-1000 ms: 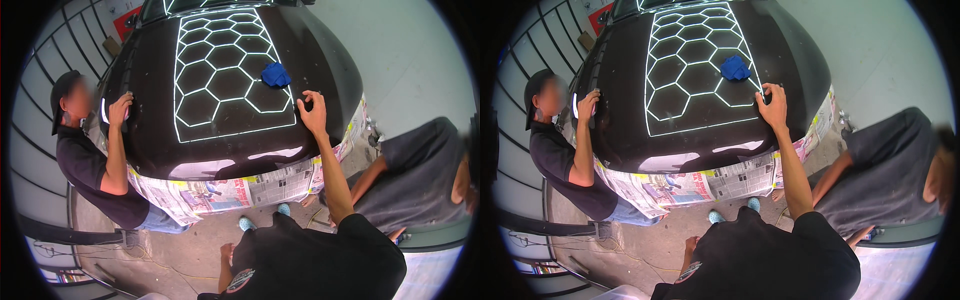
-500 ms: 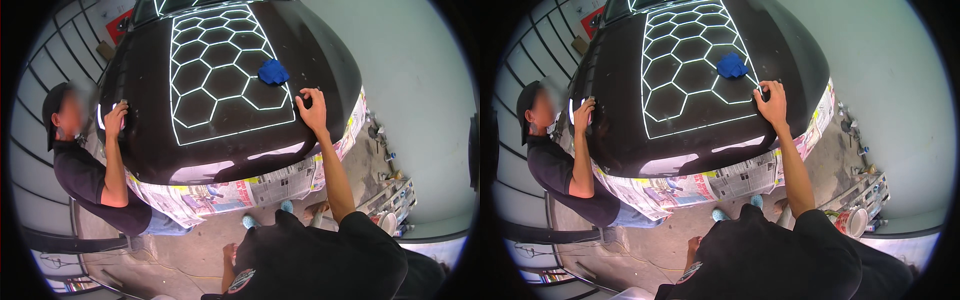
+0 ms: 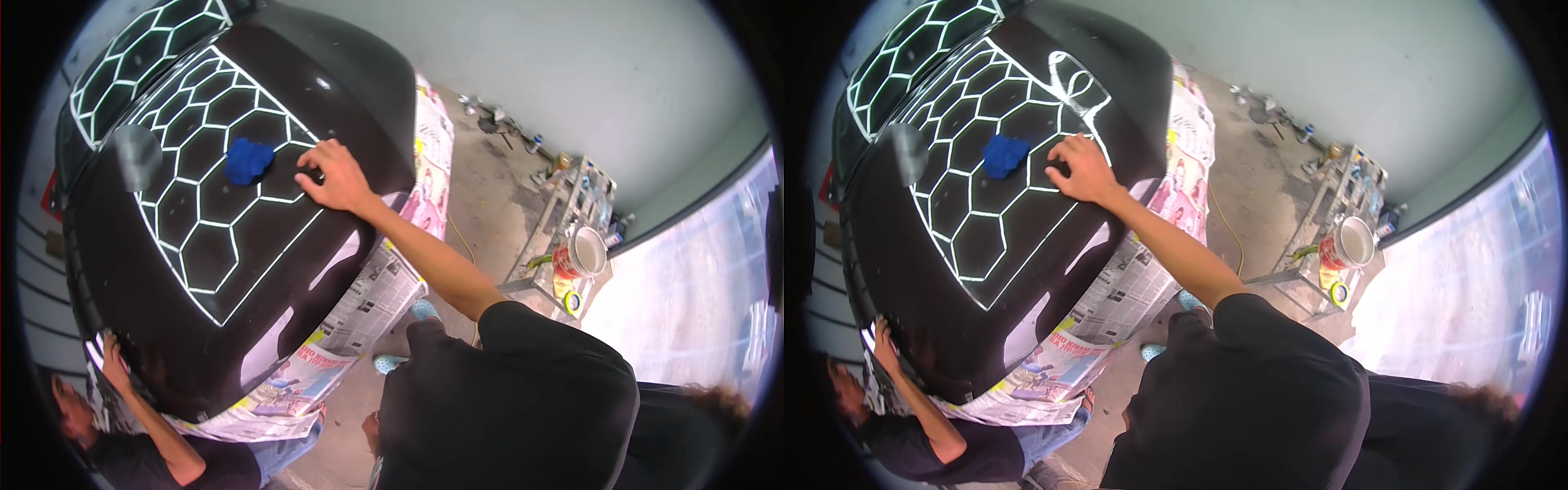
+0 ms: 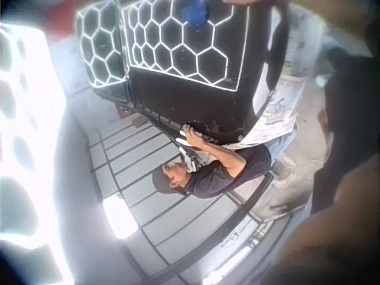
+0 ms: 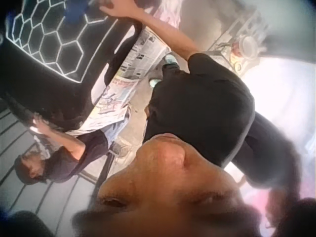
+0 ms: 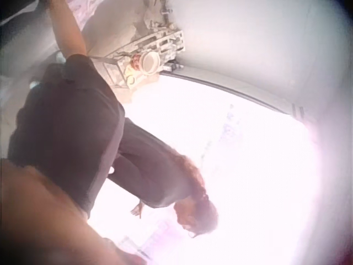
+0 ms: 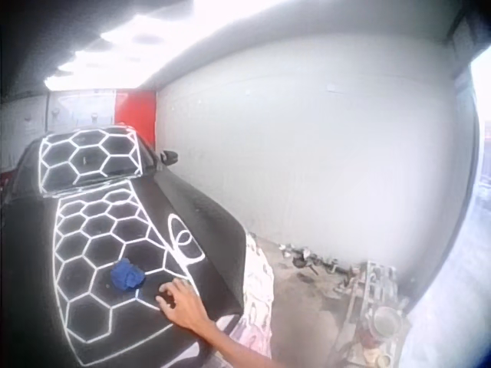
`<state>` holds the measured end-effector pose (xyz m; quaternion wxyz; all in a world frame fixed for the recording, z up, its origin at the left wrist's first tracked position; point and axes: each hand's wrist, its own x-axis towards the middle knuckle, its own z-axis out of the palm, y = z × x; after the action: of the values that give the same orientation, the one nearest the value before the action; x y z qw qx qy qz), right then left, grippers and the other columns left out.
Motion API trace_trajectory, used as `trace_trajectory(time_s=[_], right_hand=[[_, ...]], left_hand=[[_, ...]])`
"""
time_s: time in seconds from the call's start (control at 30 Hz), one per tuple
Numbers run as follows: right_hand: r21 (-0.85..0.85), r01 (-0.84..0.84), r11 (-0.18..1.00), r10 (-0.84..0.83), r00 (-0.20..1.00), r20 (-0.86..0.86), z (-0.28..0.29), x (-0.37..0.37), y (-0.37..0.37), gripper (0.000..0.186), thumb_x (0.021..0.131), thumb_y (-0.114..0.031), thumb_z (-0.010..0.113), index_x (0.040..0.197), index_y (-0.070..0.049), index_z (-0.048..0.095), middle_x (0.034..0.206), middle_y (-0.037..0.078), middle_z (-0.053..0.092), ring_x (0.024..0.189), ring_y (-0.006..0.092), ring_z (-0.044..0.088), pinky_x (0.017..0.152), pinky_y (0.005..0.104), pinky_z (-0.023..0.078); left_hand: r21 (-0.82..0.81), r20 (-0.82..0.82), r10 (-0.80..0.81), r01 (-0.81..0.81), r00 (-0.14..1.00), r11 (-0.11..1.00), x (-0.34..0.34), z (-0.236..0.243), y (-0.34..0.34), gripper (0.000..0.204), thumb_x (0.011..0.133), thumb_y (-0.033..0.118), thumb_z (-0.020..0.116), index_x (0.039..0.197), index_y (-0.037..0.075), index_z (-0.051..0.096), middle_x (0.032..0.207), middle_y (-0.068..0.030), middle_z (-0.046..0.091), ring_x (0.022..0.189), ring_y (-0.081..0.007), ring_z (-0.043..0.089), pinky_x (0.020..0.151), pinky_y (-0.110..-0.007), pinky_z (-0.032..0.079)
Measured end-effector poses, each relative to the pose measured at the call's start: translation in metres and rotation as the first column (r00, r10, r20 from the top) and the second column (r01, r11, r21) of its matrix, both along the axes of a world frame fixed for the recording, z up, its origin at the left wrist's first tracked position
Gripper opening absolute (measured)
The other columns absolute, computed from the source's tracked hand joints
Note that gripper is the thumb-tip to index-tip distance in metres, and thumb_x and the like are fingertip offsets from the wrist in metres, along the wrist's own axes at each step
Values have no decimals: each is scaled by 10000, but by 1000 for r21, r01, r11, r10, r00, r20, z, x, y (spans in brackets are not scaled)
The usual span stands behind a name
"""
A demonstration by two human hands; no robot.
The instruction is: The person sands a car hood with a sanding block, dips sandpaper and a block into a bucket of water, and then sands the car hood again with the wet sanding block.
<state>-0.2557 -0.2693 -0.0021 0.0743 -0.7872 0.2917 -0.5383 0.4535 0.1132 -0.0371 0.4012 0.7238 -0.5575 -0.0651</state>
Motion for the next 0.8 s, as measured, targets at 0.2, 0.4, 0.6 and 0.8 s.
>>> trace_trajectory(time_s=[0.2, 0.4, 0.6, 0.8], right_hand=[[33, 18, 999, -18, 1000, -13, -4, -11, -3, 225, 824, -222, 768, 972, -112, 639, 936, 61, 567, 942, 267, 560, 840, 405, 451], [-3, 27, 1000, -27, 1000, 0, -13, -4, -4, 228, 829, -230, 751, 961, -90, 628, 990, 109, 581, 1018, 295, 537, 884, 419, 428], [55, -45, 997, 43, 998, 38, -20, -1, -7, 229, 830, -229, 739, 963, -89, 619, 1010, 125, 559, 1052, 313, 525, 910, 432, 422], [115, -134, 984, 122, 987, 109, -18, -4, -8, 234, 826, -213, 738, 964, -73, 612, 1025, 146, 551, 1065, 333, 516, 947, 447, 423]], left_hand=[[39, 244, 8, -18, 970, 999, 27, 18, -54, 418, 1022, -3, 374, 1389, -60, 566, 1508, -124, 552, 1393, -226, 511, 1146, -306, 387], [12, 318, 47, -53, 947, 999, -7, 34, -42, 368, 1022, 26, 411, 1318, -11, 627, 1438, -126, 598, 1347, -235, 552, 1125, -325, 414], [-49, 366, 174, -168, 914, 985, -57, 36, -35, 312, 1011, 82, 454, 1199, 2, 690, 1289, -126, 691, 1229, -254, 634, 1052, -347, 477], [-12, 378, 230, -243, 897, 970, -110, 44, -31, 295, 1005, 96, 464, 1165, 4, 695, 1244, -121, 701, 1187, -261, 646, 1027, -354, 488]])
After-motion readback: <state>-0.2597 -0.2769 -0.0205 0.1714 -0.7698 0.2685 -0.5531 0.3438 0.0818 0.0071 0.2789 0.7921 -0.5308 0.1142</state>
